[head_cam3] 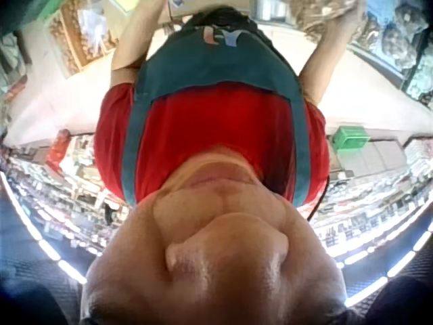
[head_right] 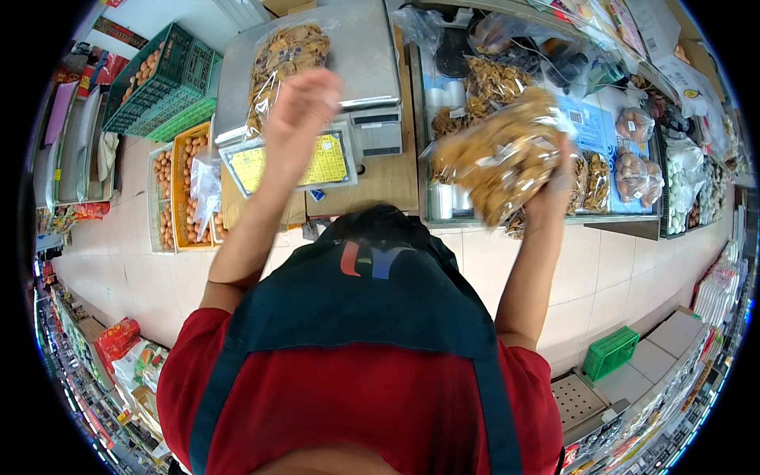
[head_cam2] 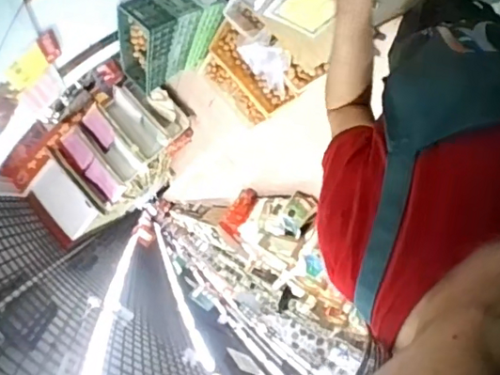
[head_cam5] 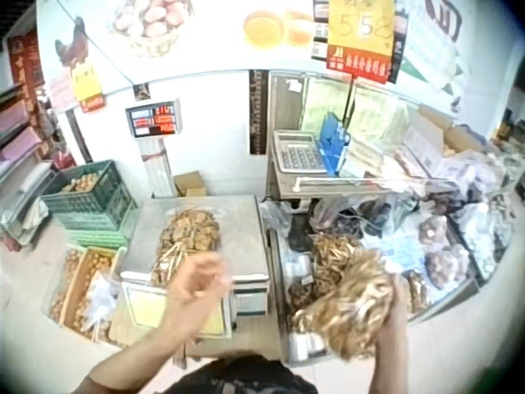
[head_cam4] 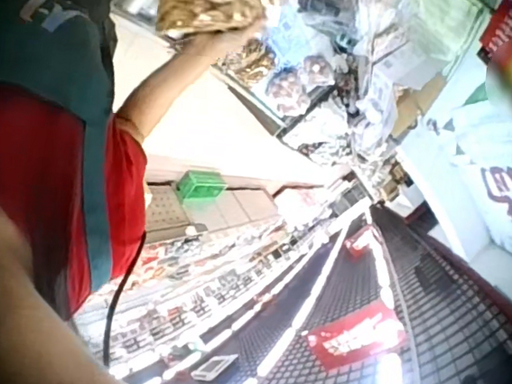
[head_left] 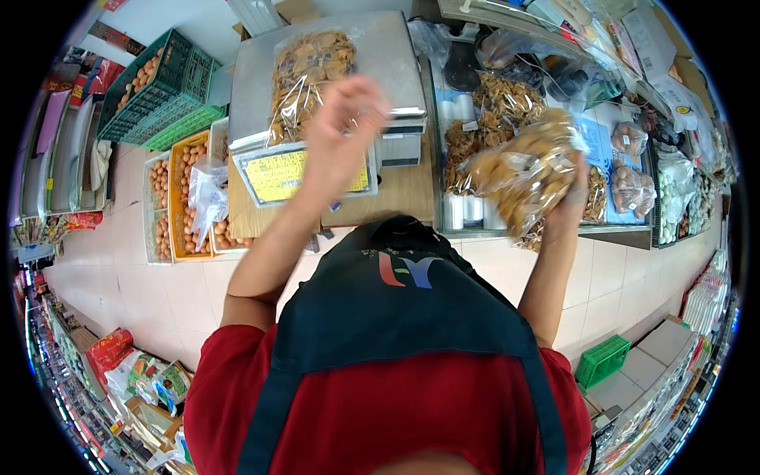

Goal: The person picks up multiple sealed bags of dried food items from a shelf and places them onto a digital scale. They then affix a printed label to each bag and set the labeled bags aside on the counter.

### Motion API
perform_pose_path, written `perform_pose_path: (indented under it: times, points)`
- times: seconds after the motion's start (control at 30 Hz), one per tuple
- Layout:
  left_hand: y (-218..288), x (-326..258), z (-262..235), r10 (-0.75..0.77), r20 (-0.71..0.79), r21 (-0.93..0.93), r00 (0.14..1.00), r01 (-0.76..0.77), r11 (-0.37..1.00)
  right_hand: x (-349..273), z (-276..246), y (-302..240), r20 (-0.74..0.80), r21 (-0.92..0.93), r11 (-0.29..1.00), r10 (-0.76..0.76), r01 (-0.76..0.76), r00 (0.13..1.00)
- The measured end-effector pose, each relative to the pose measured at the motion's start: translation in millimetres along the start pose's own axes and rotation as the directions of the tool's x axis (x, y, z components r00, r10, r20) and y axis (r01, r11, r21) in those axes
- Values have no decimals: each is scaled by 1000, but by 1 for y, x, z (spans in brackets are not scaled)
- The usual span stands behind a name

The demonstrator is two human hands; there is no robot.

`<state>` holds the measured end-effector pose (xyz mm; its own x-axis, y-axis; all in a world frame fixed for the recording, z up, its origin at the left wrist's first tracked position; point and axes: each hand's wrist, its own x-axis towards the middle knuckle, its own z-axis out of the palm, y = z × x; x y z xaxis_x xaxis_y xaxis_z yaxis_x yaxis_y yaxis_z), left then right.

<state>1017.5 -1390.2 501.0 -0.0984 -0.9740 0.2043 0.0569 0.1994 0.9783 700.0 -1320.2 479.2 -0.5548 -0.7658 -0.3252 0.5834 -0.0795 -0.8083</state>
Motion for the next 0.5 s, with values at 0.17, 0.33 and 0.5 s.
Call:
perform_pose_path:
  times: [0.17, 0.33, 0.5]
  points:
    - [-6, 60, -96, 97, -232, 488, 968, 30, 872, 38, -40, -11, -252, 299, 952, 9, 69, 968]
    - [-27, 87, -135, -69, -223, 588, 972, 191, 786, 7, -8, 53, 6, 19, 987, 157, -157, 988]
    - [-36, 101, -126, -336, -88, 544, 938, 327, 773, -21, 58, 143, 240, -518, 739, 608, -430, 756]
